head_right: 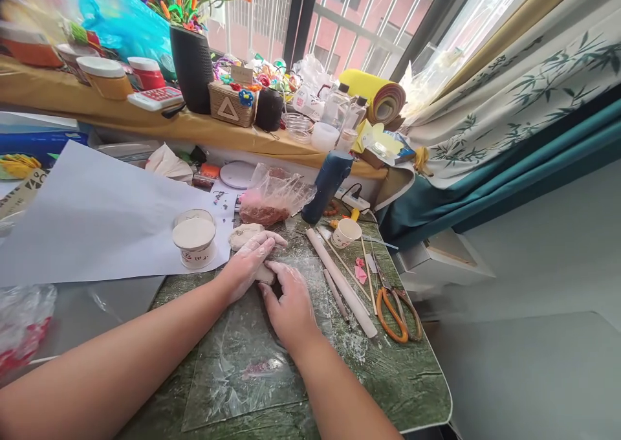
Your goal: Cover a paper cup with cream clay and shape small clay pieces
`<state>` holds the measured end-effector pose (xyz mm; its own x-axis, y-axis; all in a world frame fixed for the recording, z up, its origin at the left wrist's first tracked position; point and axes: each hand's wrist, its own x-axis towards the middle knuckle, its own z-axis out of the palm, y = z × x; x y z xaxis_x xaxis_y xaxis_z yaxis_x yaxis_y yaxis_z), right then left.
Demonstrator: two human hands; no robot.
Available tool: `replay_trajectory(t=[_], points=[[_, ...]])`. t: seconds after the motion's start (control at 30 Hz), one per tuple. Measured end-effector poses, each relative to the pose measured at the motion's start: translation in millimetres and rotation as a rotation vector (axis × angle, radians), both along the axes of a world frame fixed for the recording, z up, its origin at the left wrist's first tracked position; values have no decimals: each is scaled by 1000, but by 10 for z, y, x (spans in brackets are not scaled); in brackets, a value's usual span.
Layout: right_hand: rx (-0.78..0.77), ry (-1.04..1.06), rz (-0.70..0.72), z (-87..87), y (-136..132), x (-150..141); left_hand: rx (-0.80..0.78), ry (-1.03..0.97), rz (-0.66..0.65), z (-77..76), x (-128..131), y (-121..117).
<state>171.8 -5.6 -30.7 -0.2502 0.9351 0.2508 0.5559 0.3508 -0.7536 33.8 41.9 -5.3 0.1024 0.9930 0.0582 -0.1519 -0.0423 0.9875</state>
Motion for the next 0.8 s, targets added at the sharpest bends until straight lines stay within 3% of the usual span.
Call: replay_trajectory(t=[0.1, 0.17, 0.27, 0.33, 0.4, 0.5, 0.53, 0.63, 0.8], points=[[-141, 214, -62, 156, 29, 140, 38, -3, 0, -7, 5, -9], [-108, 309, -114, 435, 16, 300, 56, 25, 6, -18, 9, -6], [326, 342, -236, 940, -38, 559, 54, 62, 17, -22, 6, 0], [654, 317, -359, 1110, -87, 681, 36, 58, 18, -15, 3, 1], [760, 159, -333, 1028, -147, 731, 25, 38, 22, -12, 1, 2], [481, -267, 130, 568, -250, 693, 21, 7, 28, -29, 4, 16], [416, -339, 165, 402, -286, 662, 22, 3, 27, -36, 5, 22], [337, -300, 6, 88, -375, 535, 31, 23, 28, -44, 6, 33], [116, -331, 23, 56, -334, 309, 19, 52, 5, -30, 7, 36]])
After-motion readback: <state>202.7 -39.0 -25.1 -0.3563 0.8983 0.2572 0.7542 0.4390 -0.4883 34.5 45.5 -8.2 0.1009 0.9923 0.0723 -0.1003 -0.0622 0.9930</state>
